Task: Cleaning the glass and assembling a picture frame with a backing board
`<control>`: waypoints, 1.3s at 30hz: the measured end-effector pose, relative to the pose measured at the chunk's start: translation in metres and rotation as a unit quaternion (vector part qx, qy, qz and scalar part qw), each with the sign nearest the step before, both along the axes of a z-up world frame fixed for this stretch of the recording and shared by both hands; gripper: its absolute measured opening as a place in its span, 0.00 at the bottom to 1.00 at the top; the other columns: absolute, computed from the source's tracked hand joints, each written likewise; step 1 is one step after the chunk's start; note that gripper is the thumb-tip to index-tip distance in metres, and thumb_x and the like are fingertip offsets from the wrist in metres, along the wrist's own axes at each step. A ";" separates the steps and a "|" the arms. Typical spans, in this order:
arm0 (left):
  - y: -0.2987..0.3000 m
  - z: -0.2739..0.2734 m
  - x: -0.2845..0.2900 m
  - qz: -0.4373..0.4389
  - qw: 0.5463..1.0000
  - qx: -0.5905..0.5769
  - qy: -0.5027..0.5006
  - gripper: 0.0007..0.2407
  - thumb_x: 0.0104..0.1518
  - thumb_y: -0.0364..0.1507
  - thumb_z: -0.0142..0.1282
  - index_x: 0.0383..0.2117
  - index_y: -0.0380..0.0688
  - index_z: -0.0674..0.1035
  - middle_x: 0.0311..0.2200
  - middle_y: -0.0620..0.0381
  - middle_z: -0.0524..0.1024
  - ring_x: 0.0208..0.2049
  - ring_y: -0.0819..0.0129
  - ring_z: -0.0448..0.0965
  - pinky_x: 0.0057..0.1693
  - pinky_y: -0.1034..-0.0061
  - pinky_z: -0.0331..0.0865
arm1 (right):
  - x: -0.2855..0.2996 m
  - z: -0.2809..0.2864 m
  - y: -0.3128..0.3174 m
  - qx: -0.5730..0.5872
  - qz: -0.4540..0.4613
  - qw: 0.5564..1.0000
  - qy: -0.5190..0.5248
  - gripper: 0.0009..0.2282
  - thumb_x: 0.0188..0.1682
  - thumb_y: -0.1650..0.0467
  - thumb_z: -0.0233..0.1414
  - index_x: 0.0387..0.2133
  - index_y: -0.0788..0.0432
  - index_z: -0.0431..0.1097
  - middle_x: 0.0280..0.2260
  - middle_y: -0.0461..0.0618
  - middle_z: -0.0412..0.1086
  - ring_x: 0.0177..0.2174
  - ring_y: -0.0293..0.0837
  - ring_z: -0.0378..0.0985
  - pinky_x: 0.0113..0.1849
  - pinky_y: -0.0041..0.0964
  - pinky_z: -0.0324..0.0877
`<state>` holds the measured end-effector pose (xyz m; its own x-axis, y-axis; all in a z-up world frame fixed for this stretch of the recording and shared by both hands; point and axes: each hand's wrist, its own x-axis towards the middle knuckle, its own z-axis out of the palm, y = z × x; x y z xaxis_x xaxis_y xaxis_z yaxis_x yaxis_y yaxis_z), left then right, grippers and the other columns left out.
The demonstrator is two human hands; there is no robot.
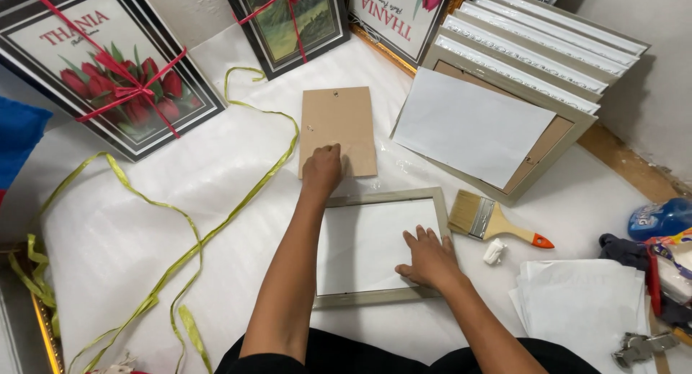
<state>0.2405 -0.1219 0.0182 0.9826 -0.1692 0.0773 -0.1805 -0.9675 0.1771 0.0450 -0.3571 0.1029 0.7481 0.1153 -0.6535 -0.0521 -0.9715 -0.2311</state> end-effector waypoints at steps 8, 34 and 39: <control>0.006 -0.027 0.029 0.061 0.989 0.096 0.094 0.23 0.64 0.32 0.42 0.66 0.38 0.65 0.60 0.46 0.70 0.62 0.52 0.66 0.58 0.56 0.66 | 0.006 -0.001 0.003 0.017 0.003 1.000 0.012 0.34 0.50 0.59 0.56 0.69 0.54 0.51 0.69 0.63 0.48 0.69 0.62 0.45 0.64 0.71 0.36; 0.030 0.097 -0.227 -0.023 0.979 -0.195 0.062 0.04 0.55 0.28 0.61 0.32 0.46 0.86 0.31 0.61 0.81 0.34 0.68 0.76 0.50 0.73 0.69 | 0.010 -0.017 -0.011 -0.005 -0.101 0.960 -0.261 0.50 0.40 0.60 0.61 0.71 0.60 0.32 0.69 0.75 0.24 0.68 0.71 0.29 0.60 0.68 0.46; 0.034 0.062 -0.269 -0.016 0.983 -0.185 0.005 0.01 0.50 0.25 0.63 0.27 0.47 0.84 0.33 0.60 0.79 0.39 0.64 0.76 0.50 0.70 0.69 | -0.021 -0.008 0.024 0.031 0.161 0.917 -0.364 0.44 0.34 0.67 0.59 0.69 0.44 0.45 0.72 0.55 0.24 0.69 0.57 0.19 0.62 0.66 0.27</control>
